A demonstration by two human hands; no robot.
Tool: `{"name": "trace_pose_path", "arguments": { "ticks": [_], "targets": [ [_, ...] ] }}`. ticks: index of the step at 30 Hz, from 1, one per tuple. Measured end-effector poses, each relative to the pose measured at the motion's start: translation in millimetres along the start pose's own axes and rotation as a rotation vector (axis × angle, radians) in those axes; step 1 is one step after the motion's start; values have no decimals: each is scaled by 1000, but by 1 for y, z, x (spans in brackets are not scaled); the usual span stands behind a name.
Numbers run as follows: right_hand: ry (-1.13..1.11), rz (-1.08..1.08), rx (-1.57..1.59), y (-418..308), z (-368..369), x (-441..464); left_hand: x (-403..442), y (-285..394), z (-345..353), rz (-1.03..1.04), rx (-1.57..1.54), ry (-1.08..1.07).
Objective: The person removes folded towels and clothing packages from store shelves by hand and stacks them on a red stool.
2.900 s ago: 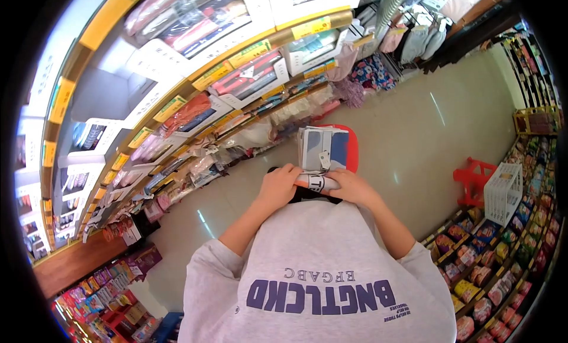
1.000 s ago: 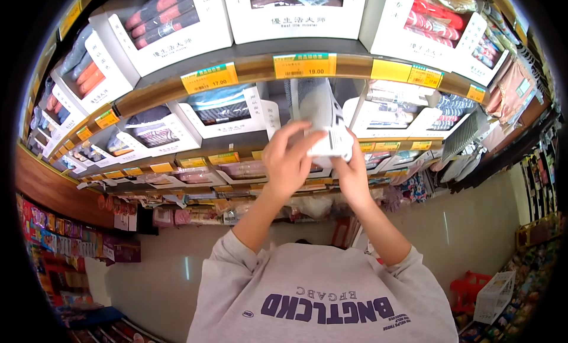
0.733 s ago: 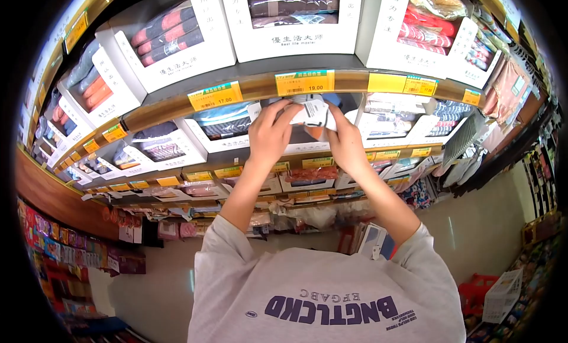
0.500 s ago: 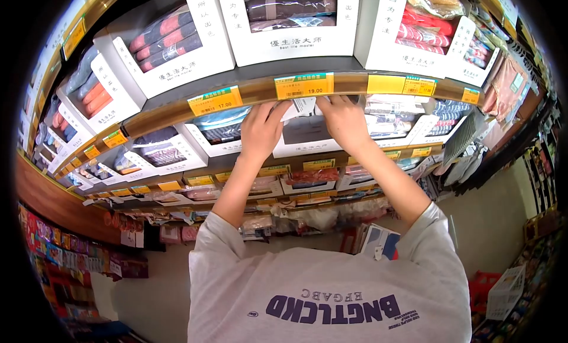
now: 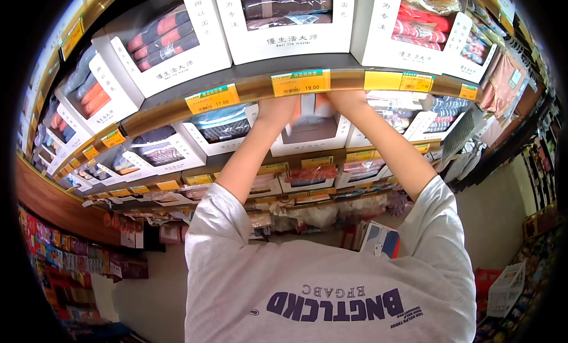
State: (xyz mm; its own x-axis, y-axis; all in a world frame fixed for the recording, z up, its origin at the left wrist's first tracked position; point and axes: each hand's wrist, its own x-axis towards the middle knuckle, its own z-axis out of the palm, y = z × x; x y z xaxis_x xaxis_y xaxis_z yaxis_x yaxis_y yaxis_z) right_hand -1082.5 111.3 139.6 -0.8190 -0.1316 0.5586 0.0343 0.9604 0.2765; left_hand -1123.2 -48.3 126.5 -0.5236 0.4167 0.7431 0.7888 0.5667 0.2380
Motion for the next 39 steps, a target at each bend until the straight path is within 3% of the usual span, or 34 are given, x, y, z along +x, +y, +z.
{"name": "trace_pose_path", "arguments": {
  "ticks": [4,6,7,9,13,19,23,27,29,31,33,34,35,37,39],
  "targets": [
    [1,22,-146,-4,3,-10,-4,-2,-9,150,194,-102],
    [-308,-134,-194,-6,-2,-18,-11,15,-27,40,382,-754],
    [-314,-132,-187,-11,-6,-20,-14,12,-23,40,382,-763],
    [-830,-217,-209,-27,-17,-15,-19,3,-15,79,467,-926],
    [-942,-455,-252,-56,-16,-38,-25,10,-17,135,576,-810],
    [-1123,-364,-12,-57,12,-30,-38,21,-5,303,769,-645],
    [-1165,-368,-36,-62,9,-32,-51,29,10,280,688,-802],
    [-1044,-350,-53,-63,2,-59,-66,24,24,222,563,-852],
    [-480,-424,-356,-65,7,-90,-61,25,22,175,545,-926],
    [-148,-300,-153,-66,3,-118,-58,27,17,257,546,-962],
    [-110,-279,37,-55,-3,-145,-64,33,20,178,531,-913],
    [-26,-295,233,-47,-5,-161,-57,54,13,119,618,-1091],
    [65,-301,427,-37,-5,-177,-67,63,22,140,605,-1112],
    [109,-153,408,-18,7,-223,-95,86,34,392,617,-368],
    [-7,37,388,0,27,-277,-117,124,39,558,537,-503]
  ]
}}
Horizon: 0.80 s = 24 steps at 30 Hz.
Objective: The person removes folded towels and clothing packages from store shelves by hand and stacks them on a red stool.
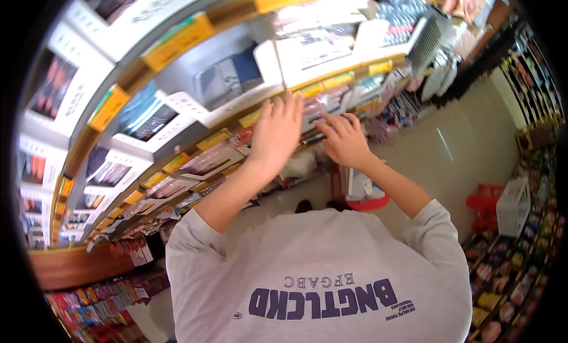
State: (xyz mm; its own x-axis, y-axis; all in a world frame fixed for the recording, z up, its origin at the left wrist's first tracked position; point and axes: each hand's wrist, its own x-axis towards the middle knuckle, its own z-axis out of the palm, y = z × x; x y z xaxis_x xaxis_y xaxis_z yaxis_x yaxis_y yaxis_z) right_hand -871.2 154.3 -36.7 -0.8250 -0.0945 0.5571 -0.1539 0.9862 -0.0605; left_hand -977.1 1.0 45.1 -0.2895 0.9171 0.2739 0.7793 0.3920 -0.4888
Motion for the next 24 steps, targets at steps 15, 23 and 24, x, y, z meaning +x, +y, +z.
{"name": "trace_pose_path", "arguments": {
  "ticks": [15,23,24],
  "targets": [
    [-1013,1422,394,91,52,-396,-48,259,235,-12,-1473,-1184],
    [-398,2241,1424,88,100,-437,-116,365,239,-1254,-1774,-1474],
    [-60,2340,1656,88,114,-446,-116,376,238,-1286,-1767,-1524]
  ]
}}
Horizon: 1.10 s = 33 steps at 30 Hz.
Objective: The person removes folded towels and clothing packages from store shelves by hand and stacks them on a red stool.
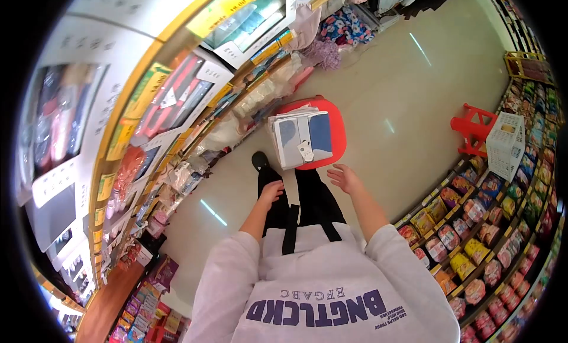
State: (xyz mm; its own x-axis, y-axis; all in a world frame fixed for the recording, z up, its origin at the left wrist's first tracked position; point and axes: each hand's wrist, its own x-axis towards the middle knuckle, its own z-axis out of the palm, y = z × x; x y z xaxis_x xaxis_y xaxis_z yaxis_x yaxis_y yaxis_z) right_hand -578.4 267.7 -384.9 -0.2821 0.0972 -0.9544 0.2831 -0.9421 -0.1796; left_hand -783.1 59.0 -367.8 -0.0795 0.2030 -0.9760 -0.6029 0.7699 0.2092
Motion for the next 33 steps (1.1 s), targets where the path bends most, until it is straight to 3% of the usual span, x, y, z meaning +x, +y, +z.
{"name": "trace_pose_path", "arguments": {
  "ticks": [3,8,11,13,21,27,33],
  "targets": [
    [64,16,162,-4,18,21,17,-6,24,-22,-182,-36],
    [45,89,102,-31,40,29,61,7,45,90,-659,-32],
    [3,70,67,-32,33,35,50,39,53,-29,-868,85],
    [-74,-9,73,-41,38,28,45,48,52,-43,-888,89],
    [-372,59,65,-76,66,-26,-12,82,41,44,-945,-3],
    [-436,-77,-118,-91,85,-77,-83,116,27,246,-946,-169],
    [-696,-202,-191,-114,136,-152,-158,118,3,570,-963,-413]
  ]
}}
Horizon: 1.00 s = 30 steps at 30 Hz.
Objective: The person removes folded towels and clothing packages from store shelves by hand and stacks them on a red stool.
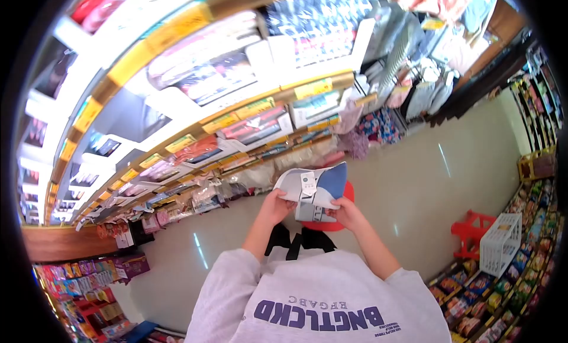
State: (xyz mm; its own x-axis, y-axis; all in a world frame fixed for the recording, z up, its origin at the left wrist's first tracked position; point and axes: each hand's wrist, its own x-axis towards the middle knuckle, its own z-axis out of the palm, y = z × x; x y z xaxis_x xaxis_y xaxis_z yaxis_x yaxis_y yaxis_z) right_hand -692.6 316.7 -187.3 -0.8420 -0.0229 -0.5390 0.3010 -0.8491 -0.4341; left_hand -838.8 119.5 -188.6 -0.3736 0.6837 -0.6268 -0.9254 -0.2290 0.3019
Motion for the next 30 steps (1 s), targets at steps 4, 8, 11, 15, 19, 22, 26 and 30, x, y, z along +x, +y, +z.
{"name": "trace_pose_path", "arguments": {
  "ticks": [4,8,11,15,19,22,26,30],
  "targets": [
    [-106,-100,-200,-34,90,-12,-62,37,32,235,-41,-41],
    [-184,-144,-433,-42,162,-9,-117,78,34,433,-134,-168],
    [-313,-206,-642,-38,210,-3,-155,104,29,579,-140,-300],
    [-461,-269,-570,-25,265,13,-197,136,24,748,-143,-390],
    [-592,-293,-305,-7,315,22,-222,168,19,832,-125,-521],
    [-680,-304,-153,9,345,35,-234,192,28,898,-73,-517],
    [-734,-365,38,15,382,46,-238,227,40,906,-93,-601],
    [-789,-392,129,10,410,63,-236,264,44,842,-89,-661]
  ]
}}
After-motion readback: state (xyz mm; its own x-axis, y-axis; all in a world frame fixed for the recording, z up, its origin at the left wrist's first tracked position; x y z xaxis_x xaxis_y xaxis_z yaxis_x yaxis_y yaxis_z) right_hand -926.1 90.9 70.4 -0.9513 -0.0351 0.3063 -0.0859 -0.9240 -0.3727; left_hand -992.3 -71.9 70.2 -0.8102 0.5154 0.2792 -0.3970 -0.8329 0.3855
